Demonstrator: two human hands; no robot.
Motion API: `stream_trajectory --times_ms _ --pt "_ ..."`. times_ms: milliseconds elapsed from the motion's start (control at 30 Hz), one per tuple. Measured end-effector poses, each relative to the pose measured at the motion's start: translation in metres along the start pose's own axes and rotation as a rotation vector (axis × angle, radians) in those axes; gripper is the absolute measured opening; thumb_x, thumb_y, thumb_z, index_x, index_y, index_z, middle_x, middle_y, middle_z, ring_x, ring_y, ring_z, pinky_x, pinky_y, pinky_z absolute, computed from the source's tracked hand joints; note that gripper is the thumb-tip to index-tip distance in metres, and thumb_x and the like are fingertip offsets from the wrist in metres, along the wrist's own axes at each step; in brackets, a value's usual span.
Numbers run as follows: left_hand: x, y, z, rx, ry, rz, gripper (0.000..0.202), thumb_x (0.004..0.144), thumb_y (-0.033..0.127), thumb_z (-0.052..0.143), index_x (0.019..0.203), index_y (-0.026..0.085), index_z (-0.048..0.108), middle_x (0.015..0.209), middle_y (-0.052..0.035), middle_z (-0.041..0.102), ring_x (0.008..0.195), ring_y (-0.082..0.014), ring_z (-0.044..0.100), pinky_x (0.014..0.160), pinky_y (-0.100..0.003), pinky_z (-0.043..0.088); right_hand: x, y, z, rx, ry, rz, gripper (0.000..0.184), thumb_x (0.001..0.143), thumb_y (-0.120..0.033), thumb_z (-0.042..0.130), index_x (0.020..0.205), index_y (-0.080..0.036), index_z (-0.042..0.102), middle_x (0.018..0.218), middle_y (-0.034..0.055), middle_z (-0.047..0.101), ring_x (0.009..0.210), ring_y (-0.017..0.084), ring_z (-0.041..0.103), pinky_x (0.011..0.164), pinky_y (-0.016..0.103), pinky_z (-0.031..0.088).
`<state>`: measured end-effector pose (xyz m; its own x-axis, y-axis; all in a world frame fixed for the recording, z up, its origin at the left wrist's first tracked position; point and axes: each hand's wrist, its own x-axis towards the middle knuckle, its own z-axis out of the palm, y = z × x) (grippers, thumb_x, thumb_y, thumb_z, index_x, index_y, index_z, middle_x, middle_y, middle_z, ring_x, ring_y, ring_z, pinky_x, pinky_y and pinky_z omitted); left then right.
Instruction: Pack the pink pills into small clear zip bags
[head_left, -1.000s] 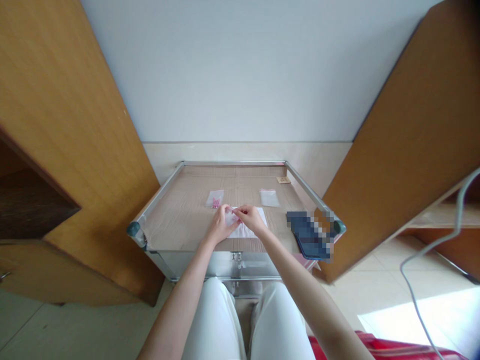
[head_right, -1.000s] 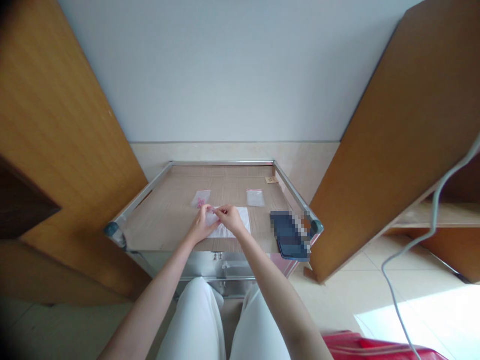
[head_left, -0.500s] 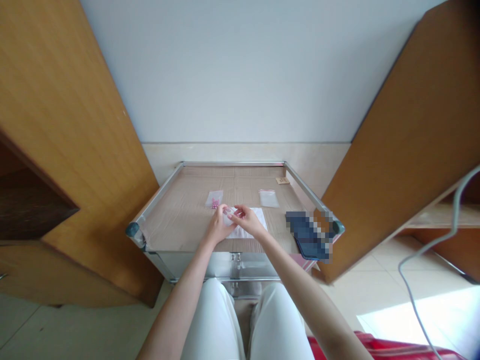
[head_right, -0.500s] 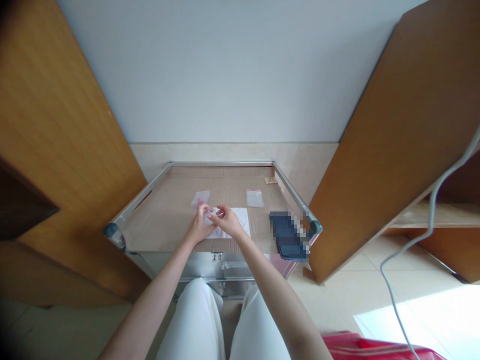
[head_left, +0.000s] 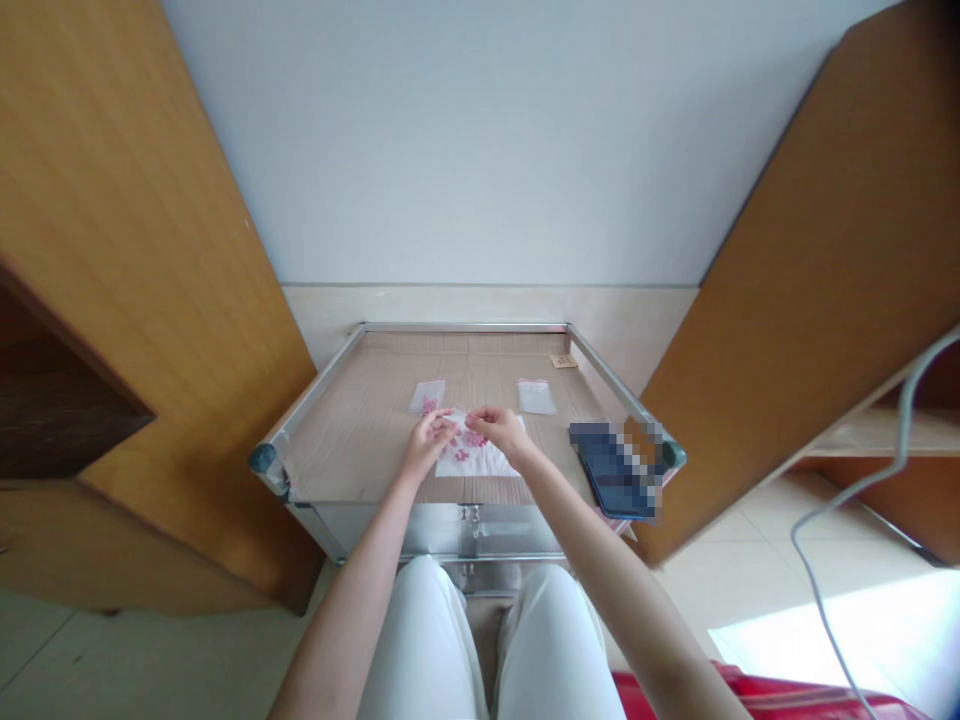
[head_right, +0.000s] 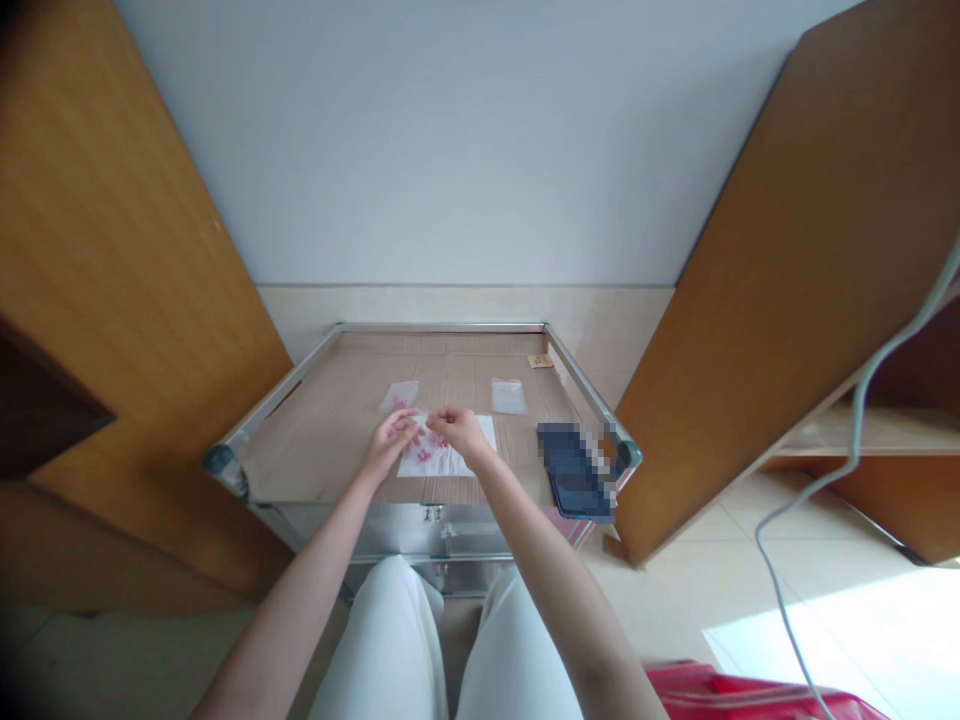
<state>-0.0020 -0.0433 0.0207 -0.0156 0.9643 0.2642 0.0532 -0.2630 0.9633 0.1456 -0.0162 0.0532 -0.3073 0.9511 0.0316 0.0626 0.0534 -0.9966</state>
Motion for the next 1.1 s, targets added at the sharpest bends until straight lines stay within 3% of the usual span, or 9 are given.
stream_trajectory --times_ms 167,333,467,900,1100 --pt "0.000 -0.001 -0.004 -0.170 -0.102 -0.136 0.026 0.071 0.039 0.053 0.077 0.014 0.052 0.061 -0.0004 0.059 0.045 -0.0106 0.055 0.043 -0.020 0.040 -0.001 0.000 -0.005 0.046 -0.126 0.042 0.020 0.061 -0.032 0.059 0.058 -0.013 0.054 0.047 -0.0041 0.044 0.043 0.005 0.037 0.043 0.019 0.027" --pt "-0.002 0.000 -0.003 -0.221 -0.216 -0.226 0.030 0.071 0.042 0.051 0.080 0.014 0.054 0.061 -0.0018 0.061 0.043 -0.0146 0.057 0.039 -0.023 0.042 0.000 0.003 -0.004 0.065 -0.211 0.112 0.015 0.059 -0.027 0.060 0.059 -0.013 0.054 0.047 -0.0048 0.043 0.042 0.004 0.035 0.041 0.018 0.025" --pt "-0.003 0.002 -0.003 -0.215 -0.236 -0.256 0.028 0.068 0.041 0.054 0.078 0.015 0.051 0.060 -0.0007 0.061 0.044 -0.0145 0.058 0.038 -0.021 0.042 0.001 0.005 -0.004 0.010 -0.264 0.111 0.014 0.061 -0.027 0.057 0.060 -0.013 0.054 0.046 -0.0047 0.043 0.042 0.005 0.036 0.040 0.018 0.026" --pt "-0.003 0.000 -0.004 -0.160 -0.194 -0.254 0.028 0.067 0.041 0.055 0.077 0.015 0.052 0.065 -0.0021 0.064 0.041 -0.0119 0.058 0.035 -0.017 0.036 0.000 0.009 -0.002 -0.114 -0.176 0.007 0.014 0.062 -0.026 0.052 0.059 -0.013 0.056 0.045 -0.0046 0.042 0.042 0.005 0.034 0.040 0.017 0.026" --pt "-0.004 0.002 -0.006 -0.198 -0.234 -0.269 0.026 0.068 0.039 0.055 0.078 0.015 0.051 0.065 -0.0022 0.063 0.044 -0.0137 0.059 0.035 -0.018 0.038 0.003 0.015 -0.002 -0.134 -0.169 -0.023 0.016 0.062 -0.027 0.051 0.060 -0.012 0.057 0.046 -0.0045 0.043 0.043 0.005 0.034 0.042 0.018 0.025"
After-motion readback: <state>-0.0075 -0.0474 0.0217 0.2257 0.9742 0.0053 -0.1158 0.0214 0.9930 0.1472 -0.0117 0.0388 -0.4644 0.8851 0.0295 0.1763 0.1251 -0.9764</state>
